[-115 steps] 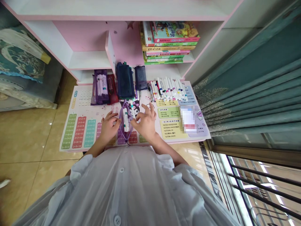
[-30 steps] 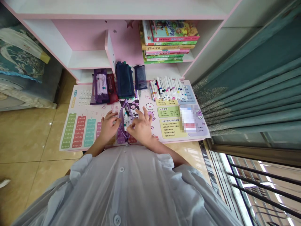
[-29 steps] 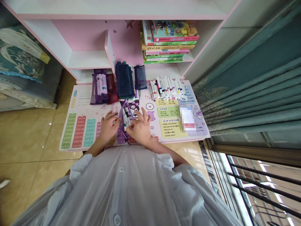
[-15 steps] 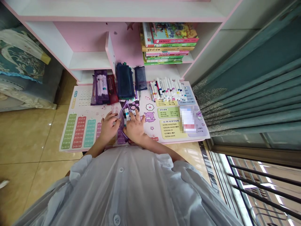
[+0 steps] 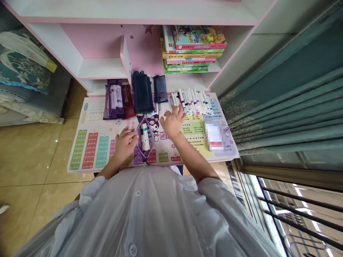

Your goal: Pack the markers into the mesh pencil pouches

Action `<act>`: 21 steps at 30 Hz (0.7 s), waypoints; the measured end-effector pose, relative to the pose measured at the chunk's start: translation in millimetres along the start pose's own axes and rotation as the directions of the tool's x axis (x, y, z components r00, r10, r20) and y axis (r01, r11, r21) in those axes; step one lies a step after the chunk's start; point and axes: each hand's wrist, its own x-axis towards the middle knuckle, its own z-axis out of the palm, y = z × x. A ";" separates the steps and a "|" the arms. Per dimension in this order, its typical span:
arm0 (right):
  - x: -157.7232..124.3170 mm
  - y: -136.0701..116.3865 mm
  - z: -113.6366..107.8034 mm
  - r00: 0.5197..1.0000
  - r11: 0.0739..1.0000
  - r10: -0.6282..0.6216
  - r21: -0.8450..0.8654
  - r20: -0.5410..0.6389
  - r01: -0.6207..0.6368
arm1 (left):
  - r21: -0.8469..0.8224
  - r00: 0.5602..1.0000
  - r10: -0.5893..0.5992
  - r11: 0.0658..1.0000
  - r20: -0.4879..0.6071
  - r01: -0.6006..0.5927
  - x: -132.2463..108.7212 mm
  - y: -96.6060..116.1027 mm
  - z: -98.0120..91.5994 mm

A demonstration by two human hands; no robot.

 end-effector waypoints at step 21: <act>71.5 32.4 42.4 0.942 0.912 0.259 -0.377 0.215 -0.165 | -0.012 1.000 -0.021 1.000 0.013 0.021 -0.1 0.8 -1.6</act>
